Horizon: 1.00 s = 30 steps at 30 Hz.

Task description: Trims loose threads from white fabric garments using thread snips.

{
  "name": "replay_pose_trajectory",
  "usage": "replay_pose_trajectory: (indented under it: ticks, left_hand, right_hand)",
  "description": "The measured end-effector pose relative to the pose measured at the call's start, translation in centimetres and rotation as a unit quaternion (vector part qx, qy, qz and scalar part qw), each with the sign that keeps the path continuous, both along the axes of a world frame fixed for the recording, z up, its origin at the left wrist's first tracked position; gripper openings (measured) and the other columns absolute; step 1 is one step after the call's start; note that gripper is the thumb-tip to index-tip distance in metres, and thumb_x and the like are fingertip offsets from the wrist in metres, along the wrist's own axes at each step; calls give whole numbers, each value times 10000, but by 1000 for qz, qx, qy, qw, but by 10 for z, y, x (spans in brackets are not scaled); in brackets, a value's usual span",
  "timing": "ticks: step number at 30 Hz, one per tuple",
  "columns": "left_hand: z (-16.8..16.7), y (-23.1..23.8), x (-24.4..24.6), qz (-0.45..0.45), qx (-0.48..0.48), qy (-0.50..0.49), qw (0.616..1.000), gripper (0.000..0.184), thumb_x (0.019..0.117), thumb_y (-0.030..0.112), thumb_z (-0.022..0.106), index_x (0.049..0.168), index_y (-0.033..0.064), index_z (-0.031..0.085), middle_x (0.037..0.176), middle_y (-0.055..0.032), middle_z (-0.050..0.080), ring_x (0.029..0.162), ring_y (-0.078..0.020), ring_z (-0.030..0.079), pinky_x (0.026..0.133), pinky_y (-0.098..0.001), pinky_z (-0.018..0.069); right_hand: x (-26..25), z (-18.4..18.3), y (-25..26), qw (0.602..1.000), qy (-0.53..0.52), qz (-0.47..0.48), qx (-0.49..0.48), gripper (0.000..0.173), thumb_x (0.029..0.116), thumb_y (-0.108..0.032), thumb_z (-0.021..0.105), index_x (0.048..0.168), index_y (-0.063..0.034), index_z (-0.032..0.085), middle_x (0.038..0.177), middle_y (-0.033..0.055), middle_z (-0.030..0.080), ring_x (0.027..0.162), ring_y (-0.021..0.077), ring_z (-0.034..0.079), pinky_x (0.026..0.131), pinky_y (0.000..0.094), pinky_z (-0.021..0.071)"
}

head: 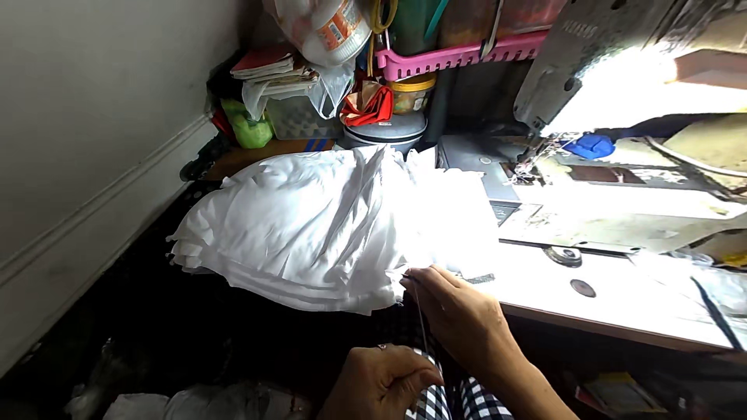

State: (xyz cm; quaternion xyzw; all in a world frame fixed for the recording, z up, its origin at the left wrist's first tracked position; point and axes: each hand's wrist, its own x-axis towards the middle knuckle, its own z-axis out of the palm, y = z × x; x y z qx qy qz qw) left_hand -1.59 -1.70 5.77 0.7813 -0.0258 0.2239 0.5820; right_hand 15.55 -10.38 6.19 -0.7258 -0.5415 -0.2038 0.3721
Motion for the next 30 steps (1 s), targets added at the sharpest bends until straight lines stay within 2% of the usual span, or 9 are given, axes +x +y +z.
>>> replay_pose_trajectory:
  ticks: [5, 9, 16, 19, 21, 23, 26, 28, 30]
  left_hand:
    - [-8, 32, -29, -44, 63, 72, 994, 238, 1049, 139, 560, 1014, -18, 736, 836, -98, 702, 672, -60, 606, 653, -176, 504]
    - [-2, 28, -34, -29, 38, 47, 998, 239, 1047, 135, 563, 1011, -32, 732, 837, -97, 703, 679, -41, 607, 665, -160, 504]
    - [3, 9, -21, -52, 24, 17, 998, 214, 1034, 88, 572, 1010, -61, 724, 847, -138, 704, 730, -84, 631, 710, -188, 513]
    - [4, 6, -21, -88, 81, 44, 992, 202, 1023, 63, 571, 1009, -39, 744, 881, -151, 734, 798, -164, 696, 778, -280, 559]
    - [4, 12, -29, -114, 154, 103, 976, 217, 1013, 52, 564, 1096, 30, 764, 970, -141, 756, 934, -269, 719, 872, -428, 554]
    - [2, 21, -36, -51, 221, 132, 965, 209, 1010, 154, 606, 1138, 101, 763, 1069, -99, 748, 1045, -287, 695, 904, -486, 549]
    - [10, 35, -30, 186, 248, 109, 945, 217, 979, 308, 656, 1030, 115, 740, 1032, -68, 708, 1031, -226, 668, 901, -416, 553]
    - [11, 47, -16, 304, 299, 83, 901, 255, 939, 327, 698, 1064, 108, 731, 1087, -100, 693, 1055, -268, 657, 886, -418, 559]
    - [1, 64, -1, 341, 347, 84, 870, 274, 906, 285, 726, 1122, 117, 739, 1169, -113, 674, 1094, -301, 650, 902, -431, 566]
  right_hand:
    - [17, -10, -9, 993, 114, 12, -19, 329, 1036, -417, 515, 986, -175, 732, 755, -75, 647, 614, 20, 571, 539, 242, 473]
    - [9, -10, -13, 997, 65, -10, -43, 314, 1010, -440, 536, 963, -195, 725, 765, -74, 665, 605, 42, 596, 492, 256, 463]
    - [-5, -8, -8, 999, -34, -5, -12, 307, 1047, -342, 518, 949, -121, 708, 713, 20, 612, 592, 150, 596, 485, 287, 447]
    - [-2, -1, -3, 1000, -3, 20, -9, 312, 1061, -313, 497, 975, -122, 728, 718, -1, 620, 601, 114, 600, 507, 263, 470]
    - [3, 0, -2, 997, 65, 34, 1, 296, 1050, -355, 518, 1005, -149, 725, 778, -49, 653, 638, 35, 597, 543, 213, 486]
    - [7, 3, 0, 994, 103, 37, -5, 319, 995, -465, 576, 1085, -198, 725, 800, -83, 630, 600, -6, 521, 513, 190, 443]
    - [5, 4, 9, 994, 77, 28, -69, 512, 928, -610, 589, 1316, -287, 672, 825, -18, 619, 582, 114, 562, 481, 331, 468]
    - [8, -7, 16, 991, 75, 26, -106, 453, 935, -540, 613, 1289, -266, 684, 861, 23, 644, 638, 189, 635, 512, 409, 522]
    - [14, -24, 20, 990, 86, 19, -111, 401, 939, -516, 616, 1222, -245, 702, 876, 17, 649, 642, 180, 626, 522, 404, 523]
